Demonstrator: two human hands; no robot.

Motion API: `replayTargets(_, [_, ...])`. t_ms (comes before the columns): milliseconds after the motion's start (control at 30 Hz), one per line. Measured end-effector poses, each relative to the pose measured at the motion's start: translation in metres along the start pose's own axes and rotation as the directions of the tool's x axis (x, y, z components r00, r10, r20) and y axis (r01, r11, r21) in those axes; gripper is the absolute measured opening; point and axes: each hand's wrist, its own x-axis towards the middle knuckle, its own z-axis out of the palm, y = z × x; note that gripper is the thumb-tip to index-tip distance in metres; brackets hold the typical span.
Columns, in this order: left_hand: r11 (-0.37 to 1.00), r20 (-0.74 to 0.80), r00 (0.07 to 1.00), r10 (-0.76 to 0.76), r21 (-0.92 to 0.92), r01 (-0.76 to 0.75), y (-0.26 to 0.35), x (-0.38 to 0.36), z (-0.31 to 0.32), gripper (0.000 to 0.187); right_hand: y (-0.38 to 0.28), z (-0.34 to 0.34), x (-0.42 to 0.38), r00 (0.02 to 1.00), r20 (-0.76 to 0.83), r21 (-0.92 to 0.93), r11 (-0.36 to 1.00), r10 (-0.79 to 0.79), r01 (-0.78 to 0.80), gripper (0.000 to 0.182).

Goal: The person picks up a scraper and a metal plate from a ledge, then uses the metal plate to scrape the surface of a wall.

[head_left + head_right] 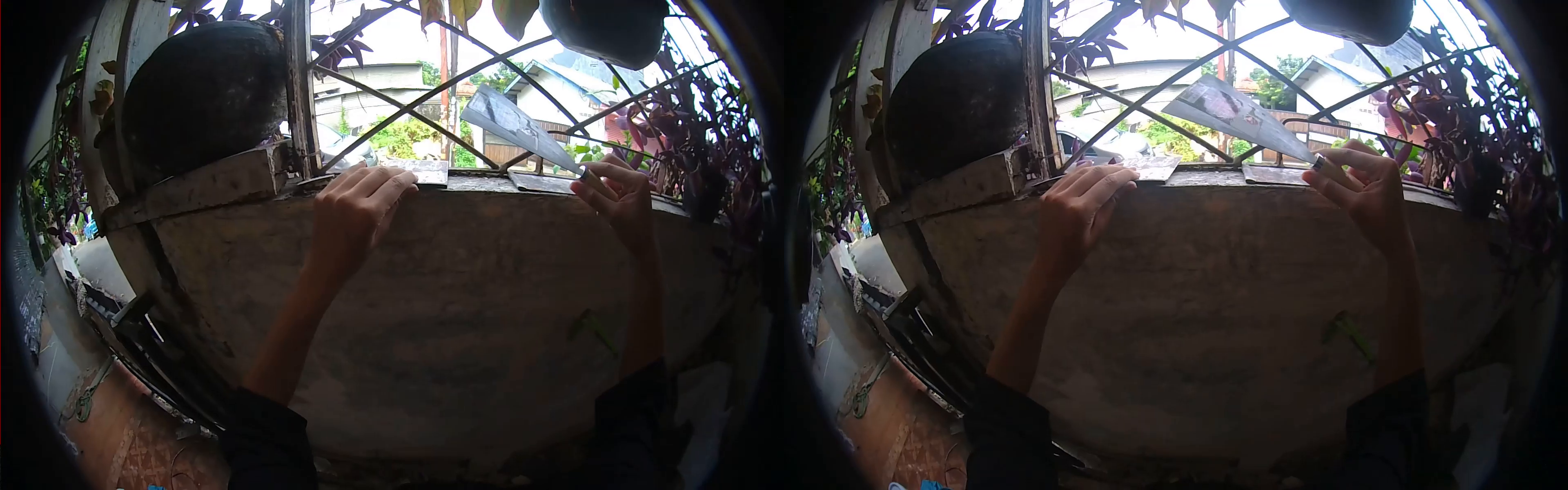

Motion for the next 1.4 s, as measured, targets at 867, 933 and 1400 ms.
replayTargets(867, [0.949, -0.318, 0.932, 0.175, 0.306, -0.074, 0.000, -0.015, -0.068, 0.016, -0.013, 0.043, 0.032, 0.988, 0.030, 0.030, 0.989, -0.148, 0.148, 0.025])
replayTargets(933, [0.915, -0.361, 0.925, 0.117, 0.402, 0.042, 0.012, -0.019, -0.096, 0.011, -0.014, 0.041, 0.033, 0.982, 0.039, -0.031, 0.982, -0.185, 0.186, 0.026])
replayTargets(1400, [0.754, -0.546, 0.781, -0.302, 0.364, 0.546, 0.050, -0.122, -0.189, 0.012, -0.033, 0.080, 0.054, 0.920, 0.344, -0.215, 0.938, -0.189, 0.273, 0.029])
